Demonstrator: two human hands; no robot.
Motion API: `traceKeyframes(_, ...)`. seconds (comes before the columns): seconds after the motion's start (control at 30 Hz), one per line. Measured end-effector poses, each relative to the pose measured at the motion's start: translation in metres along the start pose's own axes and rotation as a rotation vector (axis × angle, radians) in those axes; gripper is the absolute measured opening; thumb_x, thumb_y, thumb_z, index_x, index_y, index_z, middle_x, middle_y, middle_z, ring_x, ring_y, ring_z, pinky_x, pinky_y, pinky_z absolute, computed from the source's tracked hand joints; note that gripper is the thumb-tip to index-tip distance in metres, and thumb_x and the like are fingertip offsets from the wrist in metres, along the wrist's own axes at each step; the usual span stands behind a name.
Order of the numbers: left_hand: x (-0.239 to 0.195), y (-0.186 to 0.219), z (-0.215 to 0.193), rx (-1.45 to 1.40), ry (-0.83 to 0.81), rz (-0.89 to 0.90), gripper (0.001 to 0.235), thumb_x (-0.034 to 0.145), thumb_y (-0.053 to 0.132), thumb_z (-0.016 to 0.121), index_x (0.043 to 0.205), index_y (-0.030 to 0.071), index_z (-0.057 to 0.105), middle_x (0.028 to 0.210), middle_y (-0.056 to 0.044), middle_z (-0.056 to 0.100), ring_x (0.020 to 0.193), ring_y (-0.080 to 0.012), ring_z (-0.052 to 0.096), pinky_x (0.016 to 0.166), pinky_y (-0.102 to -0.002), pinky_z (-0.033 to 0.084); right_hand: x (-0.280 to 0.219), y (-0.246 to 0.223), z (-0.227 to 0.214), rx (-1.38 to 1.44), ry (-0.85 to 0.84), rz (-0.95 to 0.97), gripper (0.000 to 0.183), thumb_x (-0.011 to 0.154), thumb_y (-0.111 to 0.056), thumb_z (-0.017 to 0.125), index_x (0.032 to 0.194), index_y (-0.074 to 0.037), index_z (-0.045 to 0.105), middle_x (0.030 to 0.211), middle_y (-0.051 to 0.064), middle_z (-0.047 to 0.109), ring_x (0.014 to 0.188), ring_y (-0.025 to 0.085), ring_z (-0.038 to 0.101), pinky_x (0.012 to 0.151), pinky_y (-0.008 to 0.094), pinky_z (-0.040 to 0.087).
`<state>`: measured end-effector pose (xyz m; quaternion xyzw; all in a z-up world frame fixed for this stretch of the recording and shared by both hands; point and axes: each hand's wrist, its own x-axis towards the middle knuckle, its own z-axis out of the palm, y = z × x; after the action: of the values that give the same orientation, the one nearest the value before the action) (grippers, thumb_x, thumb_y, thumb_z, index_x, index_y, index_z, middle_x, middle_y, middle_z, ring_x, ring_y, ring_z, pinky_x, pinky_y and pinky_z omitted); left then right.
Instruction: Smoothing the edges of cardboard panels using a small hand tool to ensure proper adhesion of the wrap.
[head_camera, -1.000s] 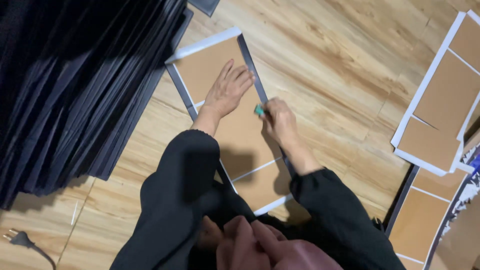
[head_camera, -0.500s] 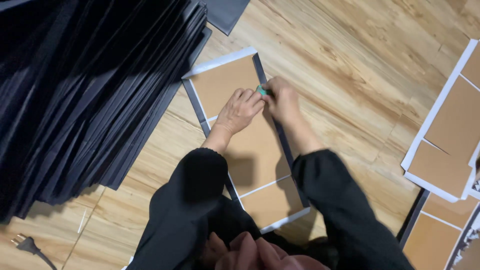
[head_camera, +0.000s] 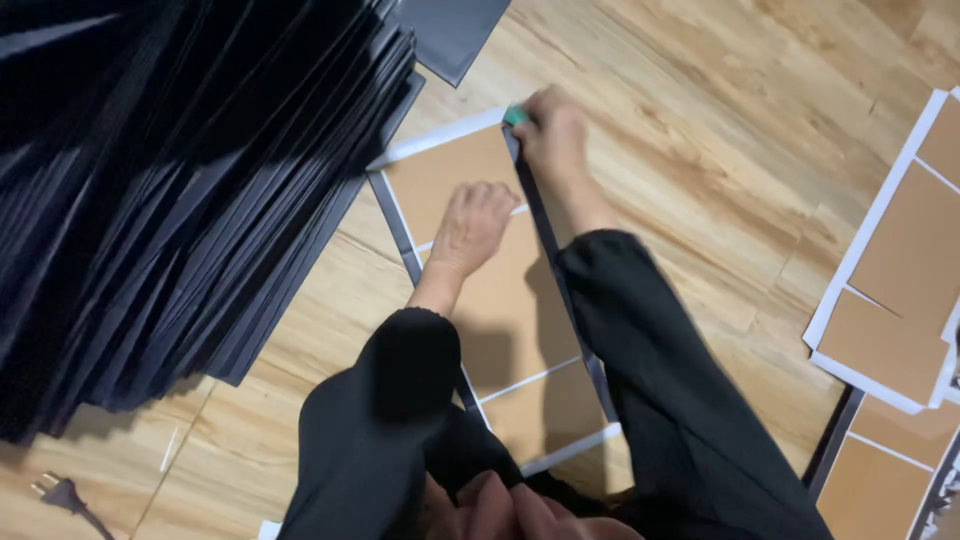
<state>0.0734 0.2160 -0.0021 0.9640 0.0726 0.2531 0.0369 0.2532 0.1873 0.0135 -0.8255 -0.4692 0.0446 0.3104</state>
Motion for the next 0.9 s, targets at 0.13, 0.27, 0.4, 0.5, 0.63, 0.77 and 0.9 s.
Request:
traceKeyframes(0.13, -0.006, -0.001, -0.001, 0.053, -0.009, -0.190, 0.034, 0.071, 0.012, 0.057, 0.101, 0.013, 0.040, 0.096, -0.005, 0.039, 0.090, -0.0225, 0.042, 0.079, -0.038, 0.035, -0.058, -0.018, -0.008, -0.112, -0.143, 0.001, 0.008, 0.077, -0.009, 0.063, 0.081, -0.007, 0.056, 0.074, 0.013, 0.052, 0.078, 0.036, 0.056, 0.069, 0.047, 0.046)
traceKeyframes(0.27, -0.003, 0.005, 0.003, 0.047, -0.103, -0.299, 0.054, 0.072, 0.027, 0.066, 0.117, 0.015, 0.038, 0.118, -0.007, 0.037, 0.111, -0.0252, 0.037, 0.097, -0.049, 0.024, -0.138, -0.019, -0.052, 0.059, -0.298, 0.074, 0.013, 0.078, -0.020, 0.061, 0.084, -0.008, 0.056, 0.079, 0.013, 0.055, 0.083, 0.037, 0.057, 0.071, 0.046, 0.046)
traceKeyframes(0.4, 0.039, 0.050, -0.087, -0.530, -0.677, -0.150, 0.088, 0.057, 0.048, 0.076, 0.130, 0.021, 0.035, 0.132, -0.007, 0.039, 0.128, -0.0232, 0.032, 0.107, -0.041, 0.025, -0.253, -0.027, -0.107, -0.015, -0.252, 0.309, 0.021, 0.081, -0.019, 0.060, 0.095, -0.004, 0.054, 0.084, 0.017, 0.053, 0.086, 0.039, 0.055, 0.073, 0.047, 0.046)
traceKeyframes(0.5, 0.014, 0.091, -0.070, -0.285, -0.757, 0.437, 0.108, 0.040, 0.057, 0.078, 0.131, 0.024, 0.032, 0.130, -0.004, 0.038, 0.131, -0.0230, 0.025, 0.111, -0.049, 0.009, -0.329, -0.042, -0.118, 0.003, -0.474, 0.356, 0.018, 0.078, -0.021, 0.062, 0.092, -0.012, 0.055, 0.080, 0.008, 0.055, 0.085, 0.030, 0.059, 0.074, 0.038, 0.049)
traceKeyframes(0.63, 0.023, 0.113, -0.044, -0.038, -0.749, 0.562, 0.108, 0.030, 0.064, 0.077, 0.121, 0.022, 0.037, 0.119, 0.000, 0.042, 0.125, -0.0182, 0.029, 0.111, -0.051, 0.012, -0.366, -0.046, -0.138, 0.168, -0.288, 0.494, 0.023, 0.081, -0.022, 0.059, 0.100, -0.011, 0.055, 0.086, 0.010, 0.057, 0.089, 0.032, 0.060, 0.077, 0.040, 0.049)
traceKeyframes(0.77, 0.036, 0.138, -0.066, 0.153, -0.913, 0.589, 0.079, 0.051, 0.053, 0.076, 0.119, 0.024, 0.046, 0.133, 0.003, 0.038, 0.129, -0.0193, 0.027, 0.103, -0.056, 0.025, -0.402, -0.010, -0.138, 0.410, 0.103, 0.852, 0.025, 0.091, -0.028, 0.048, 0.109, -0.012, 0.051, 0.098, 0.015, 0.058, 0.098, 0.031, 0.056, 0.088, 0.043, 0.042)
traceKeyframes(0.9, 0.042, 0.139, -0.038, 0.142, -0.977, 0.421, 0.048, 0.053, 0.040, 0.080, 0.094, 0.028, 0.059, 0.090, 0.000, 0.066, 0.095, -0.0243, 0.058, 0.085, -0.051, 0.038, -0.411, -0.011, -0.142, 0.933, 0.445, 1.020, 0.017, 0.093, -0.021, 0.038, 0.104, -0.009, 0.041, 0.065, 0.011, 0.054, 0.061, 0.020, 0.056, 0.054, 0.027, 0.046)
